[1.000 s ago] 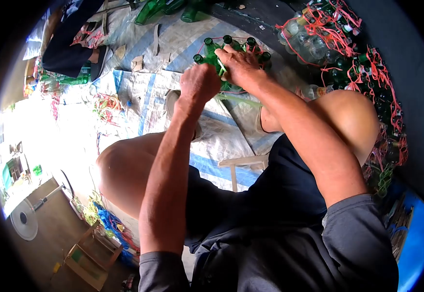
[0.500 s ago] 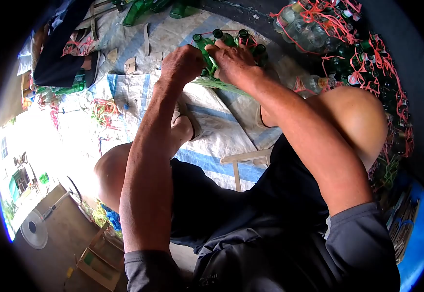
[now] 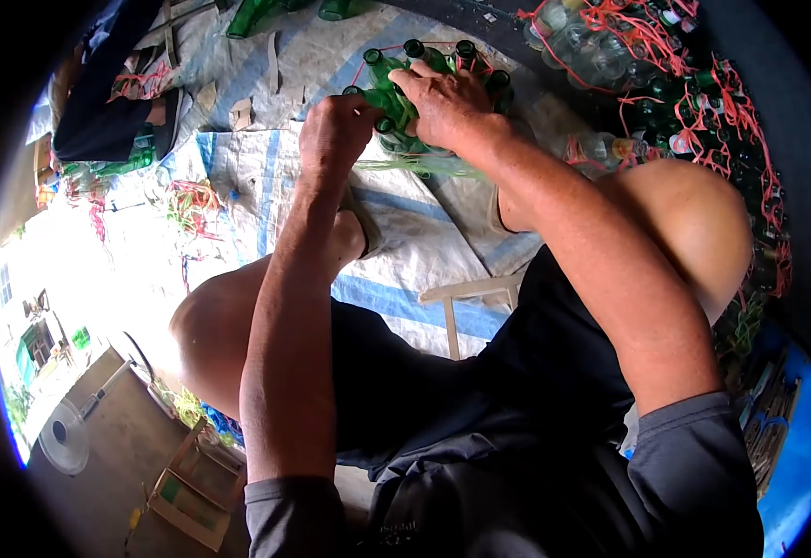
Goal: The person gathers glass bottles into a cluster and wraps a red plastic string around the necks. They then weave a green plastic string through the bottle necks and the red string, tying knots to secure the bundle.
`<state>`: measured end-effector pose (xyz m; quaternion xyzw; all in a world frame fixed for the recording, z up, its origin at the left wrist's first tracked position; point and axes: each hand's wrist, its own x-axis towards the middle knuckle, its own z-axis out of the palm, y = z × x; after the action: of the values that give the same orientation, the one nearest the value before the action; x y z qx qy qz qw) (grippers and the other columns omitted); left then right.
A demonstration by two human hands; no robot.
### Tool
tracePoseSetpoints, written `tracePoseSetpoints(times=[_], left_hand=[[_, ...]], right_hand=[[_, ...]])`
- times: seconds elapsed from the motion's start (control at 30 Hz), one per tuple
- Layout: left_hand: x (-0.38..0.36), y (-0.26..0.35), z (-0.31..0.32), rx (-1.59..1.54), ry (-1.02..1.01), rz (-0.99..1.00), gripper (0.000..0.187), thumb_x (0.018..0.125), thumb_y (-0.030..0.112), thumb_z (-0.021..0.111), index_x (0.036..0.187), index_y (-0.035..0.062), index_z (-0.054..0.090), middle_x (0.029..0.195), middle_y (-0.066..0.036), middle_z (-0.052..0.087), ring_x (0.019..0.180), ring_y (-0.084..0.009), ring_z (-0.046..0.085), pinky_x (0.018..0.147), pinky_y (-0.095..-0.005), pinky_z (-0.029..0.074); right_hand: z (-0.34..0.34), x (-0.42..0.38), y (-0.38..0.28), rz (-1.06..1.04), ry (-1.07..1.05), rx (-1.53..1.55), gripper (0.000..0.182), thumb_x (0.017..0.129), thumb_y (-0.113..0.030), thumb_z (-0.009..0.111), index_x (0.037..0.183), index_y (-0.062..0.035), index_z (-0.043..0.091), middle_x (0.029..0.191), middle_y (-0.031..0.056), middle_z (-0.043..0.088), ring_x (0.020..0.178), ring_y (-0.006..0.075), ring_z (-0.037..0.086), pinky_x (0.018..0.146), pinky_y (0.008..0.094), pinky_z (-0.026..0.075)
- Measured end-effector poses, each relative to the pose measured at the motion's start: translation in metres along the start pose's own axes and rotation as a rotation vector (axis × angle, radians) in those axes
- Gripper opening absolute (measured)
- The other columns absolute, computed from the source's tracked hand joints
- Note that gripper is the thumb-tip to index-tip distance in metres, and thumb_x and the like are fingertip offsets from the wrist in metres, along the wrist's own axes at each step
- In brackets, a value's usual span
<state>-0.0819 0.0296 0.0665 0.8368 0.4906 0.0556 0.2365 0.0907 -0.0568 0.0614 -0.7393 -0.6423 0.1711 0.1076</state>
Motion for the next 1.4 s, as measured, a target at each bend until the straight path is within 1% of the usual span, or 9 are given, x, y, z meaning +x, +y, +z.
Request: tracePoseSetpoints(times=[0.23, 0.33, 0.53, 0.67, 0.8, 0.83, 0.93, 0.97, 1.4], left_hand=[[-0.013, -0.005, 0.017, -0.120, 0.144, -0.072, 0.023, 0.089, 0.031, 0.080, 0.097, 0.0098, 0.082, 0.079, -0.014, 0.077, 0.072, -0.0283, 0.076, 0.067, -0.0409, 0.057], [-0.022, -0.003, 0.022, -0.219, 0.200, -0.152, 0.027, 0.090, 0.033, 0.080, 0.098, 0.0068, 0.081, 0.079, -0.016, 0.077, 0.071, -0.0286, 0.075, 0.067, -0.0407, 0.057], [-0.031, -0.008, 0.037, -0.345, 0.262, -0.168, 0.029, 0.089, 0.028, 0.078, 0.090, -0.0005, 0.080, 0.081, -0.024, 0.074, 0.076, -0.0398, 0.075, 0.073, -0.0444, 0.058], [-0.031, -0.014, 0.045, -0.487, 0.250, -0.219, 0.029, 0.090, 0.028, 0.077, 0.090, -0.0017, 0.079, 0.081, -0.025, 0.073, 0.077, -0.0404, 0.075, 0.073, -0.0447, 0.056], [-0.032, -0.022, 0.053, -0.652, 0.224, -0.251, 0.029, 0.091, 0.024, 0.079, 0.093, -0.0045, 0.078, 0.075, -0.020, 0.074, 0.066, -0.0251, 0.070, 0.067, -0.0399, 0.053], [-0.032, -0.023, 0.056, -0.710, 0.232, -0.265, 0.029, 0.092, 0.023, 0.080, 0.094, -0.0061, 0.078, 0.071, -0.015, 0.072, 0.065, -0.0169, 0.064, 0.065, -0.0364, 0.052], [-0.029, -0.027, 0.060, -0.781, 0.207, -0.278, 0.031, 0.093, 0.024, 0.081, 0.096, -0.0072, 0.078, 0.071, -0.012, 0.072, 0.067, -0.0147, 0.063, 0.065, -0.0346, 0.051], [-0.031, -0.026, 0.062, -0.817, 0.214, -0.259, 0.030, 0.098, 0.023, 0.080, 0.098, -0.0072, 0.078, 0.075, 0.000, 0.065, 0.066, -0.0090, 0.053, 0.059, -0.0284, 0.041], [-0.039, -0.021, 0.065, -1.135, 0.143, -0.365, 0.030, 0.101, 0.023, 0.076, 0.106, -0.0069, 0.077, 0.072, 0.005, 0.057, 0.060, -0.0037, 0.042, 0.053, -0.0235, 0.031]], right_hand=[[0.001, -0.001, 0.003, -0.007, -0.023, 0.014, 0.077, 0.082, -0.020, 0.083, 0.151, -0.0164, 0.049, 0.143, 0.0104, 0.058, 0.124, 0.0354, 0.065, 0.104, 0.0490, 0.049], [0.005, -0.005, 0.005, -0.047, 0.098, 0.077, 0.061, 0.082, -0.011, 0.075, 0.140, -0.0149, 0.057, 0.134, 0.0096, 0.064, 0.121, 0.0331, 0.067, 0.101, 0.0500, 0.049], [-0.003, -0.008, 0.007, -0.070, 0.048, 0.068, 0.061, 0.081, -0.012, 0.074, 0.139, -0.0094, 0.055, 0.136, 0.0149, 0.063, 0.122, 0.0365, 0.065, 0.106, 0.0535, 0.048], [-0.005, -0.019, 0.010, -0.184, 0.174, 0.139, 0.074, 0.075, -0.016, 0.085, 0.142, -0.0070, 0.055, 0.137, 0.0142, 0.061, 0.116, 0.0408, 0.066, 0.099, 0.0477, 0.052], [-0.011, -0.032, 0.008, -0.222, 0.352, 0.002, 0.057, 0.070, -0.016, 0.090, 0.120, -0.0038, 0.066, 0.126, 0.0139, 0.061, 0.109, 0.0372, 0.067, 0.088, 0.0473, 0.055], [-0.012, -0.034, 0.009, -0.241, 0.395, -0.070, 0.042, 0.072, -0.023, 0.090, 0.102, -0.0043, 0.068, 0.113, 0.0136, 0.066, 0.100, 0.0352, 0.069, 0.082, 0.0493, 0.055], [-0.009, -0.040, 0.011, -0.094, 0.168, -0.017, 0.036, 0.076, -0.029, 0.088, 0.093, -0.0066, 0.065, 0.096, 0.0119, 0.070, 0.093, 0.0356, 0.071, 0.081, 0.0517, 0.054], [-0.006, -0.040, 0.011, -0.148, 0.233, -0.038, 0.034, 0.081, -0.034, 0.084, 0.090, -0.0084, 0.064, 0.085, 0.0100, 0.070, 0.086, 0.0363, 0.072, 0.079, 0.0526, 0.054], [0.000, -0.039, 0.009, -0.176, 0.188, -0.209, 0.031, 0.079, -0.034, 0.086, 0.090, -0.0117, 0.067, 0.090, 0.0057, 0.072, 0.094, 0.0286, 0.066, 0.089, 0.0453, 0.044]])
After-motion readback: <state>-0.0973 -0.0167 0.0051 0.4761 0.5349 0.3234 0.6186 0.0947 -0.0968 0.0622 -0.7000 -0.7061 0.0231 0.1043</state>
